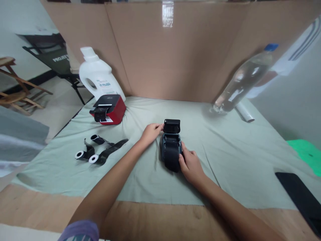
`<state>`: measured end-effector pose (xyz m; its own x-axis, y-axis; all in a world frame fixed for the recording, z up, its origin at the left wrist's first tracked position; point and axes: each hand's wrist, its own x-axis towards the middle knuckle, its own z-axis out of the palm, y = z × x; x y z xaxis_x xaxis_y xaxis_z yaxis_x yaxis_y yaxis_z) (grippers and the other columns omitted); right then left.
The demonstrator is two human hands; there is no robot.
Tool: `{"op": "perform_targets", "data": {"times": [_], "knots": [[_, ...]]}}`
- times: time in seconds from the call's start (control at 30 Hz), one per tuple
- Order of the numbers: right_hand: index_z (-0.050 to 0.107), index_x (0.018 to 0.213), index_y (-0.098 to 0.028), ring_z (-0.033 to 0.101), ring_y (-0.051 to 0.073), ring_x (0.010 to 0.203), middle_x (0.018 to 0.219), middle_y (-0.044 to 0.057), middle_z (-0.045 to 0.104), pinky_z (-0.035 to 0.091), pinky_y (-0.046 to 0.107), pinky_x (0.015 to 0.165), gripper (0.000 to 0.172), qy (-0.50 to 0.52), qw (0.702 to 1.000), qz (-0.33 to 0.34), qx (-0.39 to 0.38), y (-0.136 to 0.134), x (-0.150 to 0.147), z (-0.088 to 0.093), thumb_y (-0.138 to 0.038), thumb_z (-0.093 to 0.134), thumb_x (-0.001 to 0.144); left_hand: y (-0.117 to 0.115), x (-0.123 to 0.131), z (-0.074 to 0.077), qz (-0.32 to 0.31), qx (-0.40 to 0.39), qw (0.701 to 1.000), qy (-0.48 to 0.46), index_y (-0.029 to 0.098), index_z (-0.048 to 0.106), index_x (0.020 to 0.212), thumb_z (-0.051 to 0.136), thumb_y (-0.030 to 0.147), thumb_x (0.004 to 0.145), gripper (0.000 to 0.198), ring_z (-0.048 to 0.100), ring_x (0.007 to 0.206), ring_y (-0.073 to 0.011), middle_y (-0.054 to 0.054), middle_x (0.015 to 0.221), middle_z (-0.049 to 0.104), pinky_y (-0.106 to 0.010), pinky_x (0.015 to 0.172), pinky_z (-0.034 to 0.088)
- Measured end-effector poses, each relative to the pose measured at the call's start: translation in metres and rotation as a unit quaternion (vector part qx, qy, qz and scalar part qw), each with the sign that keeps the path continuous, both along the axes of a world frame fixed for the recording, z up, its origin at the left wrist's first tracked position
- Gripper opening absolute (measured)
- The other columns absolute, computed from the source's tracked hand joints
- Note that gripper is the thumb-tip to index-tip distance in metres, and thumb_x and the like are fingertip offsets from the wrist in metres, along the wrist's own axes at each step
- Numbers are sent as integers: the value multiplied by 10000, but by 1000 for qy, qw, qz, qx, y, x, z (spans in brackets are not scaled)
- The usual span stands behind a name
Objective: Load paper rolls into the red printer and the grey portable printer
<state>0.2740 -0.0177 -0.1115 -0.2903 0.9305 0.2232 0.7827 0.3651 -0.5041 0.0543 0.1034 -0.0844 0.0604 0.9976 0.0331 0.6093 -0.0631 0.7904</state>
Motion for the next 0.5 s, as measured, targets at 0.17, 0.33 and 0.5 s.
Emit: {"op": "perform_targets", "data": {"times": [0.17,0.33,0.5], "knots": [[384,1538,-37,684,266,819,1058,168,762,476,413,845,583,-6,1000,0,-2,1,1,1,-296,303,1022,-23,10,37,-127,96,968,193,225,750,1002,596,411,947,247,625,809,-194,-24,829,705,-281,709,409],[386,1546,-48,693,274,864,1180,203,735,483,421,857,585,-9,1000,-4,4,2,2,-2,-308,306,1028,-24,34,61,-272,80,867,411,236,798,1059,709,343,872,233,575,1170,-303,-95,1123,719,-344,874,447],[389,1550,-58,690,275,872,1205,201,728,482,429,879,590,-6,1000,-4,13,1,1,-4,-319,294,1029,-23,48,67,-261,45,863,430,191,803,1000,739,267,801,222,632,1090,-310,-122,1067,750,-344,836,456]]}}
